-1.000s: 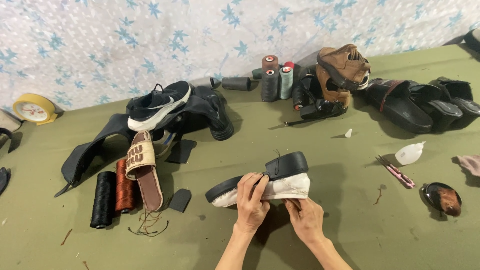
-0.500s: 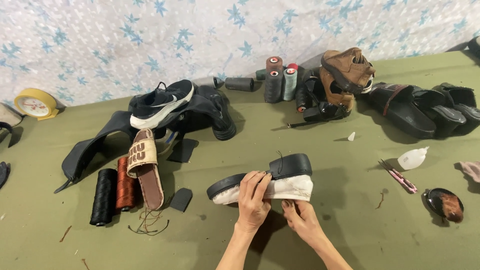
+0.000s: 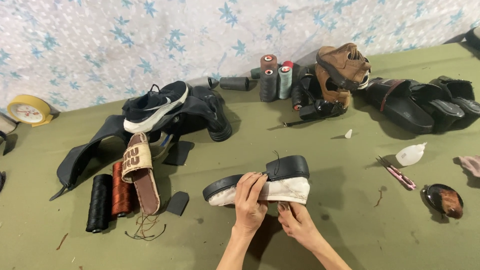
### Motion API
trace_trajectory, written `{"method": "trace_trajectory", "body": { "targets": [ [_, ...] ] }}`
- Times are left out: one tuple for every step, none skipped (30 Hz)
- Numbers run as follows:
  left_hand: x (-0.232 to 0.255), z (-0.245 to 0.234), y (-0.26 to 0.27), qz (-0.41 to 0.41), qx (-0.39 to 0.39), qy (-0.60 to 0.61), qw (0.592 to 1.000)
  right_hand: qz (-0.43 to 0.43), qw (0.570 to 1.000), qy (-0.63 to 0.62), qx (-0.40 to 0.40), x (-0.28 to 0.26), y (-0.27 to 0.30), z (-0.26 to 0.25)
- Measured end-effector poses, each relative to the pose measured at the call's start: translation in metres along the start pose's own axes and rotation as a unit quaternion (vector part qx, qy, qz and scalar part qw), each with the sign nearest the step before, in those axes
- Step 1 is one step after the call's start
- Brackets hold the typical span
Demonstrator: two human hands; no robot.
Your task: The person sews a white shoe using a needle and thread. They repeatedly push the needle through the shoe's sole and upper, pull the thread tight, and adjust the shoe's position on the table. The workspace contains various other shoes and spools of thread.
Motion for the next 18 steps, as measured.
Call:
{"method": "trace_trajectory", "body": {
  "targets": [
    [0.000,0.001,0.001,0.000,-0.001,0.001,1.000,0.000,1.000,0.000,0.001,0.002,0.001,0.000],
    [0.000,0.002,0.002,0.001,-0.003,-0.001,1.000,-0.032,0.985,0.161,0.047,0.002,0.003,-0.003],
    [0.000,0.004,0.002,0.002,-0.003,-0.004,1.000,-0.064,0.942,0.318,0.091,0.001,0.004,-0.006],
    [-0.002,0.005,0.004,0.002,-0.002,-0.003,1.000,-0.064,0.941,0.319,0.090,0.011,0.004,-0.009],
    [-0.003,0.007,0.006,-0.001,-0.007,-0.007,1.000,-0.079,0.900,0.417,0.104,0.019,0.005,-0.013],
    [-0.005,0.009,0.008,-0.004,-0.011,-0.011,1.000,-0.093,0.847,0.509,0.117,0.026,0.006,-0.017],
    [-0.005,0.010,0.006,-0.003,-0.012,-0.012,1.000,-0.093,0.848,0.508,0.117,0.016,0.004,-0.012],
    [-0.005,0.010,0.005,-0.001,-0.005,-0.008,1.000,-0.055,0.888,0.441,0.120,0.008,0.003,-0.007],
    [-0.004,0.011,0.004,0.001,0.001,-0.004,1.000,-0.015,0.921,0.370,0.123,0.000,0.003,-0.003],
    [-0.006,0.012,0.005,0.001,0.000,-0.004,1.000,-0.013,0.921,0.369,0.123,0.002,0.003,-0.004],
    [-0.008,0.012,0.006,-0.002,-0.006,-0.001,1.000,0.029,0.978,0.179,0.102,0.007,0.003,-0.003],
    [-0.010,0.013,0.007,-0.004,-0.011,0.001,1.000,0.070,0.994,-0.019,0.078,0.012,0.004,-0.001],
    [-0.011,0.013,0.009,-0.005,-0.014,0.003,1.000,0.072,0.994,-0.020,0.081,0.002,0.005,-0.002],
    [-0.012,0.013,0.011,-0.015,-0.023,0.009,1.000,0.126,0.984,-0.119,0.038,-0.007,0.006,0.001],
    [-0.015,0.014,0.010,-0.021,-0.029,0.014,0.999,0.174,0.961,-0.215,-0.008,-0.017,0.004,0.004],
    [-0.015,0.015,0.008,-0.020,-0.029,0.015,0.999,0.173,0.961,-0.214,-0.008,-0.019,0.001,0.003],
    [-0.014,0.014,0.007,-0.021,-0.027,0.015,0.999,0.201,0.951,-0.236,-0.006,-0.020,0.002,0.003],
    [-0.013,0.013,0.007,-0.023,-0.024,0.015,0.999,0.230,0.939,-0.257,-0.005,-0.020,0.002,0.003]
  ]
}}
Point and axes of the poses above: each hand's wrist, its own y-axis away from the middle knuckle, its own z-axis out of the palm, x = y × z, the point moved 2 cm from there along -y, towards the middle knuckle, and after that the axes turned 12 degrees about -z, right-handed, at the moved point
